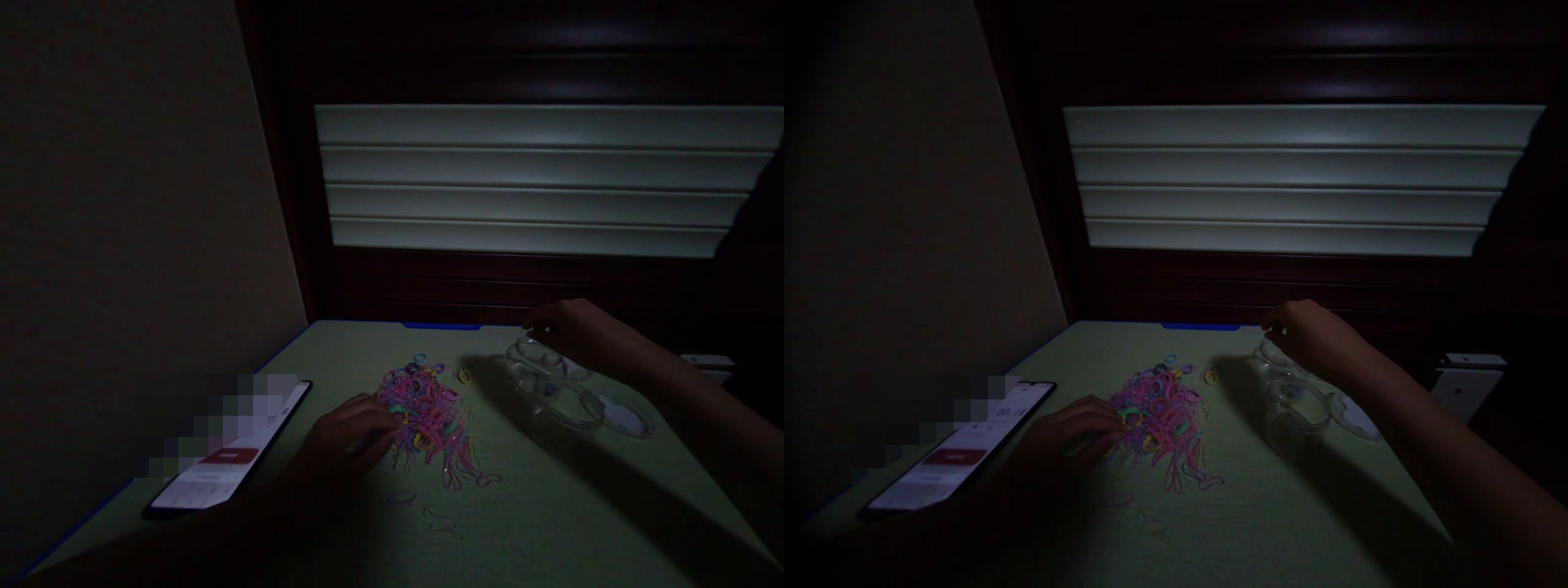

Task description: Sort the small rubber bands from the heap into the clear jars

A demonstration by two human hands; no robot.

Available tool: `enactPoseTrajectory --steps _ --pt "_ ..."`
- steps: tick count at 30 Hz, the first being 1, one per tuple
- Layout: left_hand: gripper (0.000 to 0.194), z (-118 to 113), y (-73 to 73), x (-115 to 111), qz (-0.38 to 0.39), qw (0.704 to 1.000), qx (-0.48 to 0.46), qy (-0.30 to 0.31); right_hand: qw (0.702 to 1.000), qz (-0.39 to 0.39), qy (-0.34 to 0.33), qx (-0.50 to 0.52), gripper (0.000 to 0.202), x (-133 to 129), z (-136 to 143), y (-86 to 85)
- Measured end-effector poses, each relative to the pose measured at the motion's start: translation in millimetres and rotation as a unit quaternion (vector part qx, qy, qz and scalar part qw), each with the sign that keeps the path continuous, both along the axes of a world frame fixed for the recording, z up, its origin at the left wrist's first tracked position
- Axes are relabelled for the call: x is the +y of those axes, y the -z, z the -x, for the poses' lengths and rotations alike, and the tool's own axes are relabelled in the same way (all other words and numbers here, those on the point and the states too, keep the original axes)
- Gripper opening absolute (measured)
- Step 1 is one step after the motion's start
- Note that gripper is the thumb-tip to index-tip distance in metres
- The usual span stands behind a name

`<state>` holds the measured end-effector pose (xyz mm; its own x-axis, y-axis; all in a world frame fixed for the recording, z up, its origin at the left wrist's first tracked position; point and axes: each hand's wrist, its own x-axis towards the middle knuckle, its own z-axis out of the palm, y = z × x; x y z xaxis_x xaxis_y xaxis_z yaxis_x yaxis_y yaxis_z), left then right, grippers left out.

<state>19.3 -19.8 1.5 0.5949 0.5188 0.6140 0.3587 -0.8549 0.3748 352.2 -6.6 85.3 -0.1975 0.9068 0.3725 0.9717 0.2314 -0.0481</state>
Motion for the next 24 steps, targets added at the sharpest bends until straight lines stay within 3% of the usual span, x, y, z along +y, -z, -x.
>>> enactPoseTrajectory --steps 7,11,18,24 --pt "0.012 -0.9 -1.7 -4.8 0.025 1.0 -0.001 -0.015 0.997 -0.035 -0.061 0.016 0.017 -20.2 44.1 -3.2" --pt "0.013 -1.6 -5.4 -7.0 0.031 0.999 0.011 -0.023 0.994 -0.012 -0.105 0.008 0.018 -30.8 66.2 1.5" --pt "0.015 -2.0 -8.2 -8.5 0.051 0.998 0.022 -0.026 0.982 0.054 -0.172 0.048 0.02 -39.6 98.2 28.5" --pt "0.014 -0.3 -3.3 -5.6 0.052 0.998 0.023 -0.023 0.968 0.038 -0.22 0.113 0.013 -45.0 118.9 53.4"
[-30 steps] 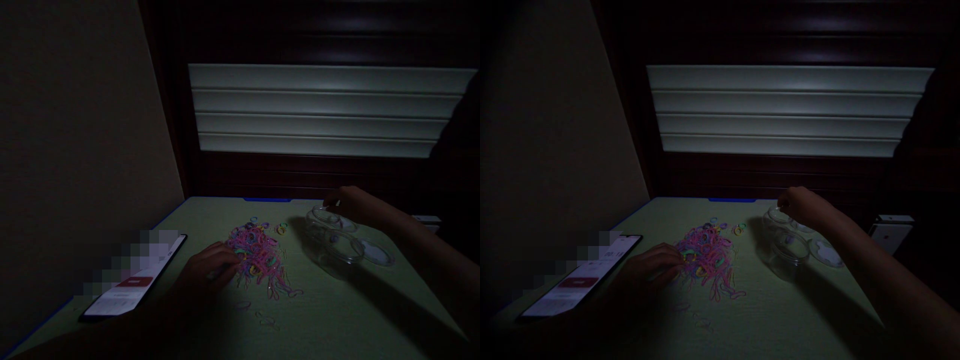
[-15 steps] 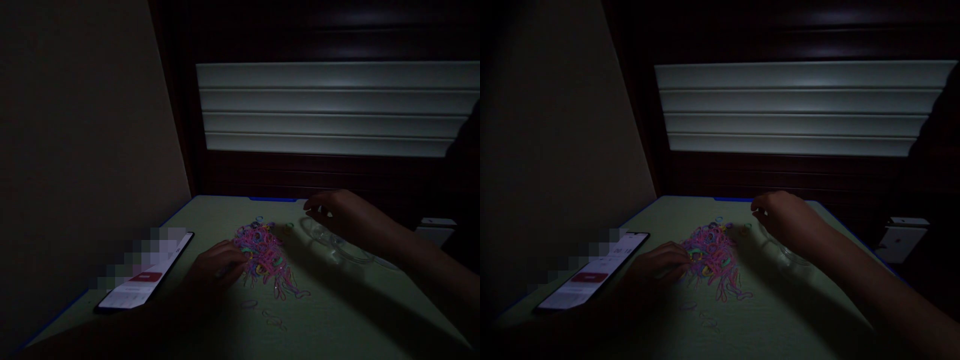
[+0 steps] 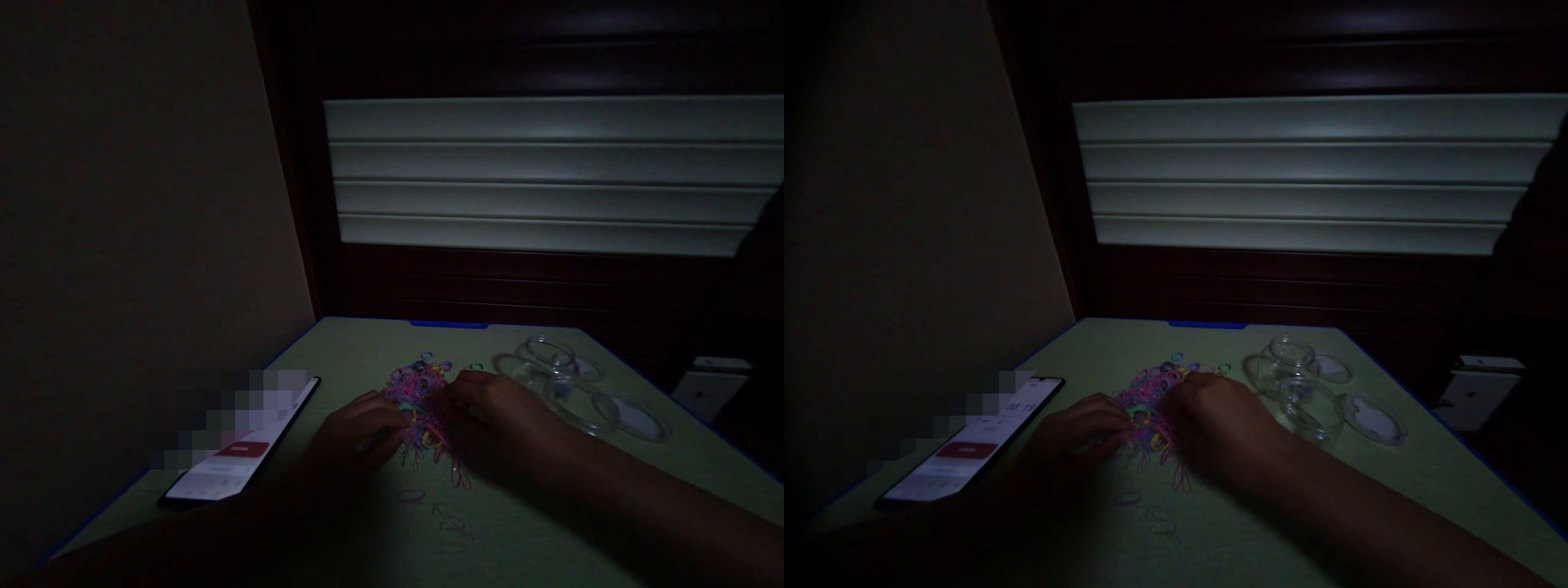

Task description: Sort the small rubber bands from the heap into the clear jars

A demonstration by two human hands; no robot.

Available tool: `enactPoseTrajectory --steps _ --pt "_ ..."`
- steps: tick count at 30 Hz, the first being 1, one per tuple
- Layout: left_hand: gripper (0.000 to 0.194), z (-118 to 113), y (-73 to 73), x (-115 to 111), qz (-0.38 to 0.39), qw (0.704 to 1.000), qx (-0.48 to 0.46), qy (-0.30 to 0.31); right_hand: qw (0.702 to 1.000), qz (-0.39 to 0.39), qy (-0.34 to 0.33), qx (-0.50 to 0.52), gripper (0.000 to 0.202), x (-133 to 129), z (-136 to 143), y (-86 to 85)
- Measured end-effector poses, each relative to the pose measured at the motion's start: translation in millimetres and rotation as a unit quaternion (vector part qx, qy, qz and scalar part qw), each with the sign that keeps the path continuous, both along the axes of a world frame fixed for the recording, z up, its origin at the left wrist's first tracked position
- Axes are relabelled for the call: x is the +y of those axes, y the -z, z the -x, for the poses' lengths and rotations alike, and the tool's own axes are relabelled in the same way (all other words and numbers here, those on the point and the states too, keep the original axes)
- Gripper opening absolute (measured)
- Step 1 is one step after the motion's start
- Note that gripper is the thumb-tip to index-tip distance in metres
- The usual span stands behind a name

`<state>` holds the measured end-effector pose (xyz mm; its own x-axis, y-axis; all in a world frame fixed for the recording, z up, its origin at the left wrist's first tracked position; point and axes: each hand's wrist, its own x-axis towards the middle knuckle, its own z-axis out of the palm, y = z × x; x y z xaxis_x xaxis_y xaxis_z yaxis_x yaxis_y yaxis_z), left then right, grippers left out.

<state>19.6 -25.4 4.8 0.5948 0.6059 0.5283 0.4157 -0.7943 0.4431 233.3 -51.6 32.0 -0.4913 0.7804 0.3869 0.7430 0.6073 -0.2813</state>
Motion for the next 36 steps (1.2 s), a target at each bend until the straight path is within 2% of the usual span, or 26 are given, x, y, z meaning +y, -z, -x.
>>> enactPoseTrajectory --steps 5,8,12,17,23,28,36 --pt "0.012 1.6 3.4 1.7 0.003 1.0 -0.001 0.012 0.997 -0.04 -0.008 0.071 0.014 -5.0 11.5 24.6" --pt "0.011 2.0 5.0 2.7 0.005 1.0 0.006 0.01 0.994 -0.063 -0.019 0.087 0.014 -8.4 12.8 33.5" --pt "0.011 1.9 7.6 4.3 -0.003 1.0 -0.008 0.008 0.988 -0.08 -0.004 0.129 0.013 -10.1 10.6 31.8" --pt "0.01 2.4 8.2 4.7 0.001 1.0 -0.015 0.016 0.979 -0.07 0.048 0.184 0.017 -3.3 7.2 32.1" --pt "0.01 2.2 5.9 3.6 -0.004 1.0 -0.014 0.012 0.983 -0.04 0.063 0.17 0.021 5.0 5.3 38.7" --pt "0.011 1.3 5.2 2.8 -0.003 1.0 -0.005 0.006 0.986 -0.042 0.067 0.15 0.017 6.7 7.0 37.5" --pt "0.013 0.5 3.4 1.5 0.0 1.0 0.004 -0.009 0.977 -0.015 0.134 0.164 0.018 21.3 11.7 40.3"
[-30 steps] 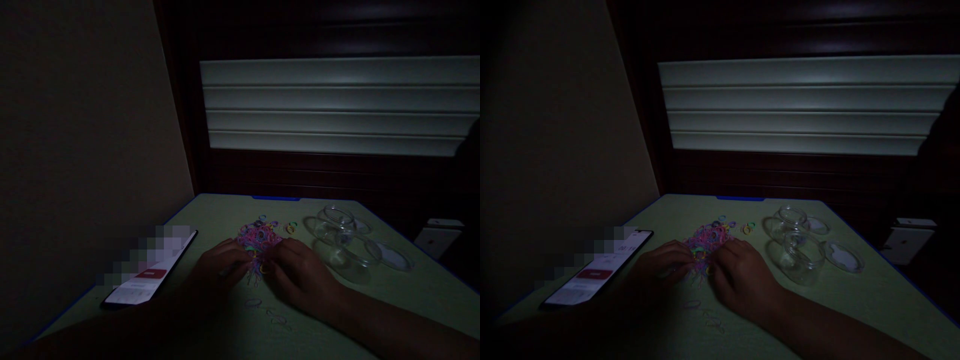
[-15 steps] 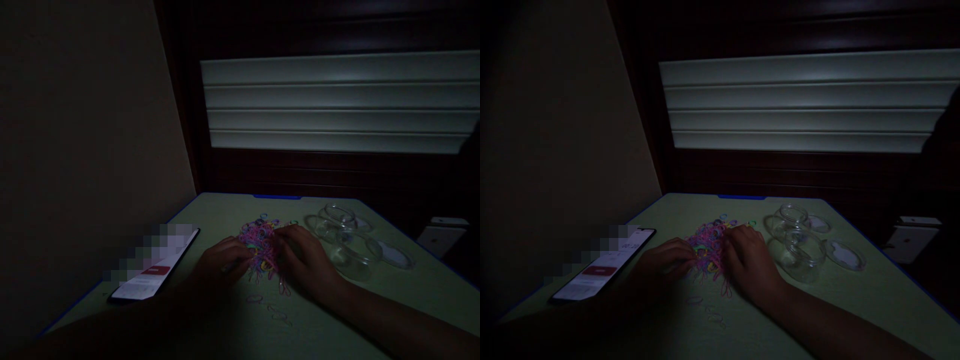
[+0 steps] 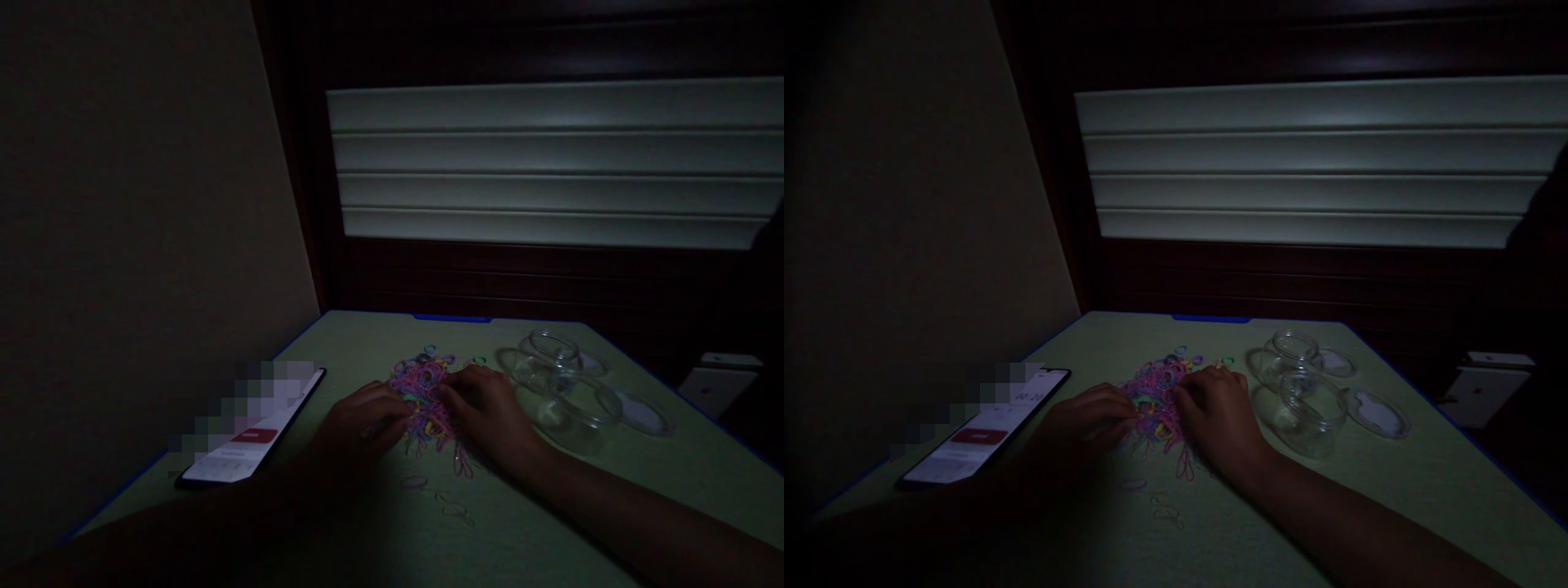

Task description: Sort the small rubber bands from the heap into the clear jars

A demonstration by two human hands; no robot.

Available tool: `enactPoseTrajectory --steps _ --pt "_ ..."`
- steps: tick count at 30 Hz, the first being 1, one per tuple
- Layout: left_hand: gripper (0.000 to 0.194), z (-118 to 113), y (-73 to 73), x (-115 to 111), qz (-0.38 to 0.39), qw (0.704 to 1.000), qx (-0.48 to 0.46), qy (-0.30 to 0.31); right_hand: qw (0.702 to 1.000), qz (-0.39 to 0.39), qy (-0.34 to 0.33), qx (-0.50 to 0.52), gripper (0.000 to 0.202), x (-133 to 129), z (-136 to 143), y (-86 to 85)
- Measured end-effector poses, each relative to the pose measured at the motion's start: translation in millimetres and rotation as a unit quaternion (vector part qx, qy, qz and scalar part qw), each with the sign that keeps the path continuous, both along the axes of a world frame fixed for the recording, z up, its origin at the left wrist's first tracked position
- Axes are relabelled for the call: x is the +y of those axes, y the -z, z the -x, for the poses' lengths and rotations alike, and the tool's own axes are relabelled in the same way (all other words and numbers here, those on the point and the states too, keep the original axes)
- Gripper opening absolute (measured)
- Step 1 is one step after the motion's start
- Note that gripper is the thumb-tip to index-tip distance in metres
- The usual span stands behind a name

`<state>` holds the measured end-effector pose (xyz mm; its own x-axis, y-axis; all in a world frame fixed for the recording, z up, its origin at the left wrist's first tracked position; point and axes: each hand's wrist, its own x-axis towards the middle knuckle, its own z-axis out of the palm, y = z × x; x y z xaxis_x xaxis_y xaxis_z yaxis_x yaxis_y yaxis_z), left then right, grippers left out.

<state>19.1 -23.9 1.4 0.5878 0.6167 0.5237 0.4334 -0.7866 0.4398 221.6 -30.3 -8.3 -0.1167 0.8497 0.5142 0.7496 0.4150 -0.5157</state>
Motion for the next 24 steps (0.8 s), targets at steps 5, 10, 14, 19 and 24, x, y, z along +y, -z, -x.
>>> enactPoseTrajectory --steps 5,10,14,19,24 --pt "0.012 0.3 1.6 1.3 -0.004 1.0 -0.01 0.01 1.0 0.007 0.005 0.008 0.02 1.9 -0.6 2.8" --pt "0.012 0.4 2.0 1.9 -0.001 1.0 -0.012 0.013 1.0 0.01 0.001 0.001 0.02 -1.0 -0.2 0.6" --pt "0.012 0.9 3.2 2.1 0.002 1.0 -0.01 0.005 1.0 0.008 -0.007 0.001 0.022 -1.7 0.0 -0.9" --pt "0.011 -1.4 -0.3 2.3 -0.009 1.0 -0.008 -0.01 1.0 -0.006 -0.007 0.013 0.029 -1.3 -0.6 0.2" --pt "0.011 -14.7 -14.2 12.3 -0.024 0.999 0.006 -0.033 0.997 -0.011 -0.01 0.077 0.028 -3.3 -4.2 1.2"
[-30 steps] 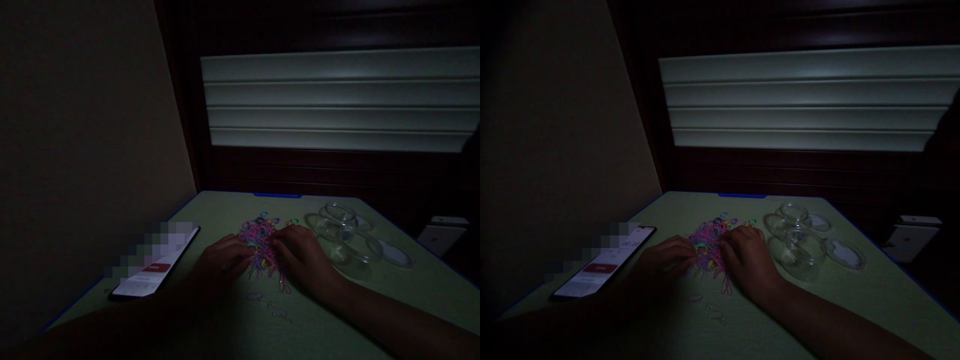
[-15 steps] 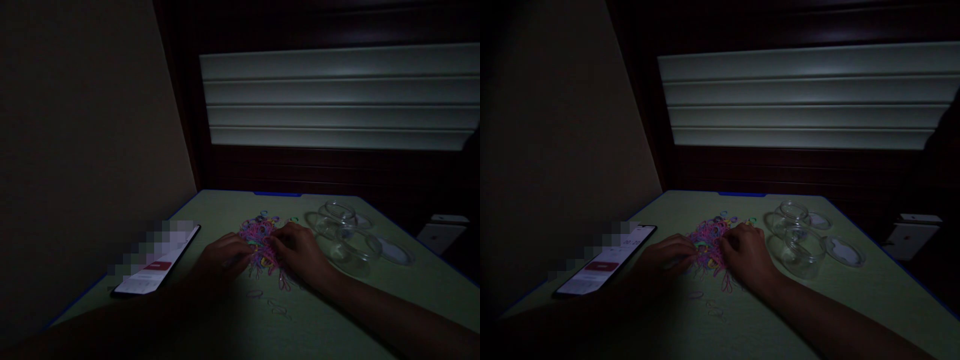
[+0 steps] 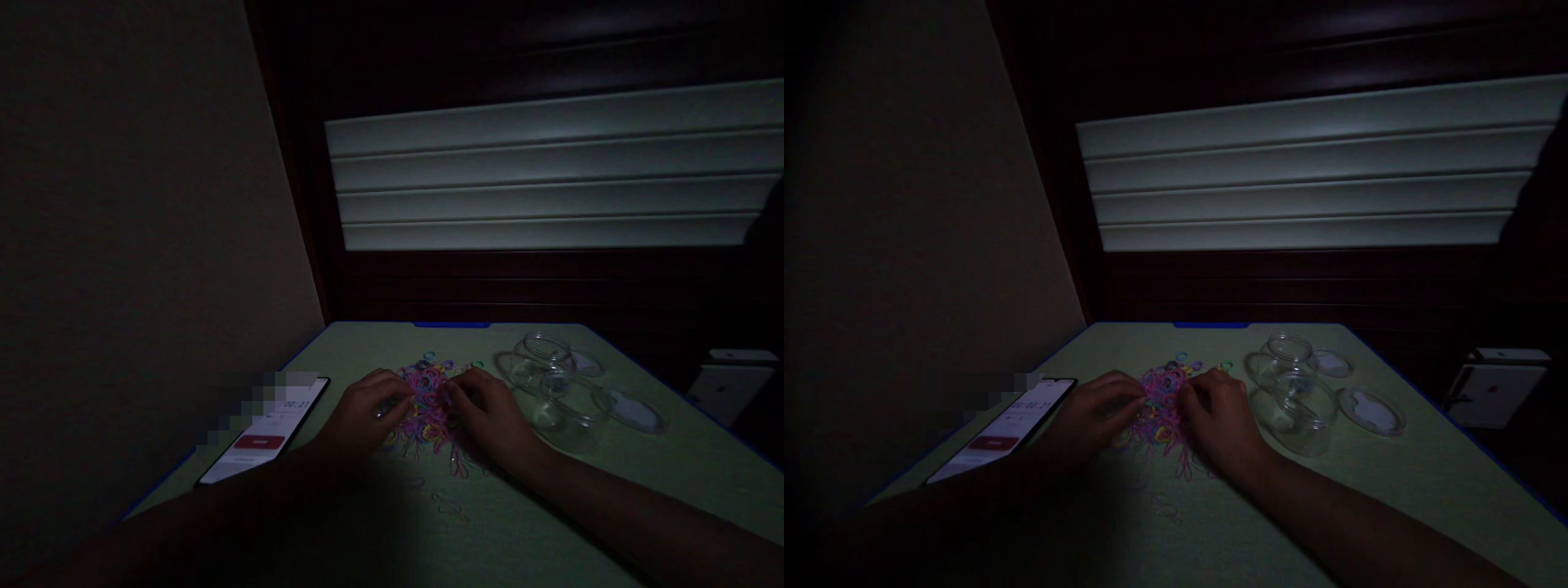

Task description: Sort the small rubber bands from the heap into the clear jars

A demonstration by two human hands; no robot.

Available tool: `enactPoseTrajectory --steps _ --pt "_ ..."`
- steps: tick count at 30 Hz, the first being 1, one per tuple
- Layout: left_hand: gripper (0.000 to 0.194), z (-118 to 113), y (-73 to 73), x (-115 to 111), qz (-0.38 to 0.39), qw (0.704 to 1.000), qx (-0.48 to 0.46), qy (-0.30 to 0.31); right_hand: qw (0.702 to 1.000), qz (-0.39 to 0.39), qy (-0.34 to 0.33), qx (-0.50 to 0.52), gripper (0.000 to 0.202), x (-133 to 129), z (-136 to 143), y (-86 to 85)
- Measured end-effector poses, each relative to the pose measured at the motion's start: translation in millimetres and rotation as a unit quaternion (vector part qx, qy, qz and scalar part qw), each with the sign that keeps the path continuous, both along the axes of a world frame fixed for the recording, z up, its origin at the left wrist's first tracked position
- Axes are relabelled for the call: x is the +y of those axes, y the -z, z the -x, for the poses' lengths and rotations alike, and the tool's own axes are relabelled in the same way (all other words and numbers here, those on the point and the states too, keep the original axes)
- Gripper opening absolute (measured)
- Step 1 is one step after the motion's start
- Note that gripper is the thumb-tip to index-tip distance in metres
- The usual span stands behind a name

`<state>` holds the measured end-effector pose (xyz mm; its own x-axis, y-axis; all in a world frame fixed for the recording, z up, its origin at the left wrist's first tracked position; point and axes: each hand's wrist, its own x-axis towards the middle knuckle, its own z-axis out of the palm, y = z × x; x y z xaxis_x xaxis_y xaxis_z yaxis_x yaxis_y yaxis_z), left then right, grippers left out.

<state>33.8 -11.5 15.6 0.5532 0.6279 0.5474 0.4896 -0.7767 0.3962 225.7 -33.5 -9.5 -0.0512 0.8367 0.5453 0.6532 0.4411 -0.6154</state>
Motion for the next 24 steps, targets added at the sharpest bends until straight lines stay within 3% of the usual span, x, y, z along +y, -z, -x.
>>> enactPoseTrajectory --steps 5,12,24 --pt "0.016 -21.9 -6.3 9.1 -0.041 0.995 0.075 0.042 0.994 -0.009 0.017 0.108 0.024 0.2 -6.2 -0.9" --pt "0.021 -21.5 7.0 3.5 -0.069 0.985 0.154 0.035 0.981 -0.006 0.015 0.192 0.024 6.3 -12.7 1.8" --pt "0.019 -15.1 18.6 9.0 -0.034 0.996 0.074 0.032 0.98 0.029 -0.009 0.198 0.023 4.0 -12.6 -0.1"
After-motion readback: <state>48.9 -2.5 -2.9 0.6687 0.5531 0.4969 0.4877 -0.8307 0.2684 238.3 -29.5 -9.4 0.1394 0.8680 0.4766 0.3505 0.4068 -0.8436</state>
